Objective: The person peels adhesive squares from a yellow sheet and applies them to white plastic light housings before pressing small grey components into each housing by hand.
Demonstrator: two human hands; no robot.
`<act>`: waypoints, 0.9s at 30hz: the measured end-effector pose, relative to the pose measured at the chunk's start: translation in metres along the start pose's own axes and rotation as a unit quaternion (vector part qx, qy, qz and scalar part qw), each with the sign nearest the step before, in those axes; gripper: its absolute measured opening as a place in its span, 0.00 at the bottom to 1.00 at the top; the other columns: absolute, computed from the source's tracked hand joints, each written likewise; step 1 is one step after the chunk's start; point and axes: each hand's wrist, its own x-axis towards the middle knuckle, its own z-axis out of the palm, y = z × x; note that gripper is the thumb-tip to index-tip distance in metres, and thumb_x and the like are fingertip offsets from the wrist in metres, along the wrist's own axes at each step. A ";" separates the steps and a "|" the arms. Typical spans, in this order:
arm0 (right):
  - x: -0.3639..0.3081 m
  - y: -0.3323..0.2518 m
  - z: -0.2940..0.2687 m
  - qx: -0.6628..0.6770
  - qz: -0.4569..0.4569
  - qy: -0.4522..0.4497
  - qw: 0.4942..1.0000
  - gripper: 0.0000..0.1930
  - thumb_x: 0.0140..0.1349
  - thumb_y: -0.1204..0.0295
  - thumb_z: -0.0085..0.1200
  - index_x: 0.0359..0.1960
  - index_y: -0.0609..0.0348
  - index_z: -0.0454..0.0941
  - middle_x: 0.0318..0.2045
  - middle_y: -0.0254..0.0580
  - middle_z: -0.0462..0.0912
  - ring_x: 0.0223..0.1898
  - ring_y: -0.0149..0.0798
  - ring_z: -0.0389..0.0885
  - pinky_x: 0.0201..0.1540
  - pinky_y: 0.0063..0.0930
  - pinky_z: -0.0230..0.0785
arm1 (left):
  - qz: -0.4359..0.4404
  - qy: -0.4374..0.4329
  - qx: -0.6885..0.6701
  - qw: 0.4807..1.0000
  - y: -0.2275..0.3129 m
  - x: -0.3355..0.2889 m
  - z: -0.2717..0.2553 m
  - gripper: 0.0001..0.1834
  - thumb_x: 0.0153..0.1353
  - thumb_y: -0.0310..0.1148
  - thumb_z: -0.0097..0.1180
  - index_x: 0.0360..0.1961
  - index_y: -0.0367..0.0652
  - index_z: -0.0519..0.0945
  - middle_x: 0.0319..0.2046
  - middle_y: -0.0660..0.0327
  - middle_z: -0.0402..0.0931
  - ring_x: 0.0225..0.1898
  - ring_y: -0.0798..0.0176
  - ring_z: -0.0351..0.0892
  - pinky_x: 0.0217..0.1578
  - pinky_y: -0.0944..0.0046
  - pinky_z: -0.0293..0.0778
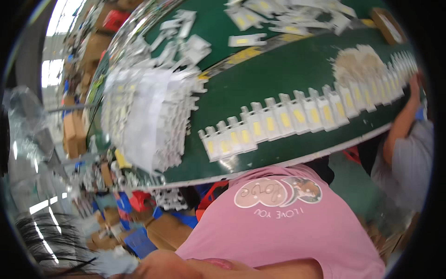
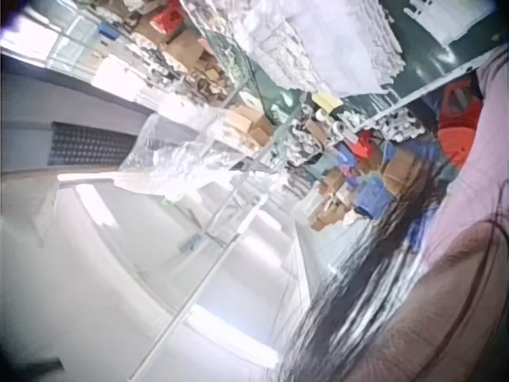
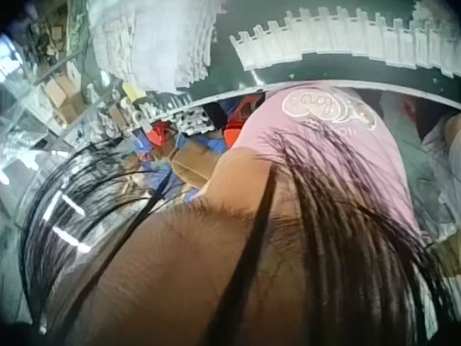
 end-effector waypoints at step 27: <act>-0.163 -0.161 -0.478 0.398 -0.132 0.672 0.610 0.13 0.65 0.65 0.52 0.44 0.62 0.75 0.32 0.38 0.82 0.27 0.26 0.81 0.26 0.18 0.73 | 0.271 0.003 -0.355 0.895 0.021 0.040 0.156 0.15 0.66 0.35 0.47 0.25 0.36 0.75 0.15 0.63 0.68 0.15 0.69 0.66 0.17 0.69 0.63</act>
